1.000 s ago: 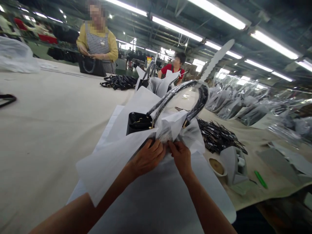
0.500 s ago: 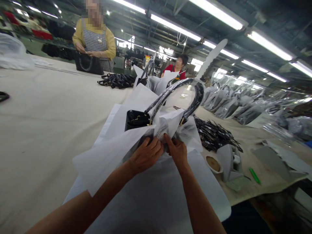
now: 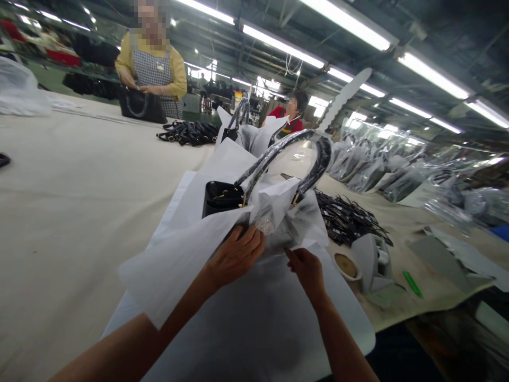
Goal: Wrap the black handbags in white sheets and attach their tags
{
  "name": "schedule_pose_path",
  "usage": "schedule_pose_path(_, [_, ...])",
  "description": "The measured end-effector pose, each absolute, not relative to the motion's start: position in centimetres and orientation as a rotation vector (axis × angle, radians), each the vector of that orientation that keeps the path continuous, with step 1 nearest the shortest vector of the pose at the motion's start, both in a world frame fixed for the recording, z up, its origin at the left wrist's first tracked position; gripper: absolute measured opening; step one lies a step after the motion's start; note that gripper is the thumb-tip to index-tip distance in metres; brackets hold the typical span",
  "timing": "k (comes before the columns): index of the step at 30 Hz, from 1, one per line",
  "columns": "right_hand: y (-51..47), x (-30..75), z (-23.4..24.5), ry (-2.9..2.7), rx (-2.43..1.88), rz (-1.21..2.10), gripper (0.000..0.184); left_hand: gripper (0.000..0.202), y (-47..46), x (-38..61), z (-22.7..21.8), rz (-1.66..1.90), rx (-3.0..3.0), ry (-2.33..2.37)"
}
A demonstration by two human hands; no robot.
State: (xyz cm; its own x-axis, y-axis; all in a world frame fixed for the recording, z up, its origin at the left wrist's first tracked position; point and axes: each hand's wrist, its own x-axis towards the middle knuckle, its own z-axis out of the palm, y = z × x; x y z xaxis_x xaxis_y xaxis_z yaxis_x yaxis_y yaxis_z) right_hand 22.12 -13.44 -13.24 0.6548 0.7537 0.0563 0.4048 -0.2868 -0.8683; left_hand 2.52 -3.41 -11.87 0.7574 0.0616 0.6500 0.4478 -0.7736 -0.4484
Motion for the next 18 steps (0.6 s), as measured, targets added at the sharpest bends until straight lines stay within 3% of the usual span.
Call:
schedule_pose_path(9, [-22.1,36.1,-13.3,-0.53,-2.214,-0.349,0.041,0.031,-3.4,2.5,-11.7,-0.875,-2.326,-0.349])
schedule_pose_path(14, [-25.4,41.7,-13.0,-0.264,-2.357,-0.442,0.031,0.027,-3.4,2.8,-11.5,-0.87,-2.304,-0.33])
schedule_pose_path(16, [-25.7,43.1,-13.3,-0.287,-2.375,-0.395,0.02,0.026,-3.4,2.8,-11.5,-0.894,-2.288,-0.314])
schedule_pose_path(18, [-25.8,44.1,-13.6,-0.374,-2.358,-0.372,0.02,0.026,-3.3,2.8,-11.5,-0.903,-2.281,-0.309])
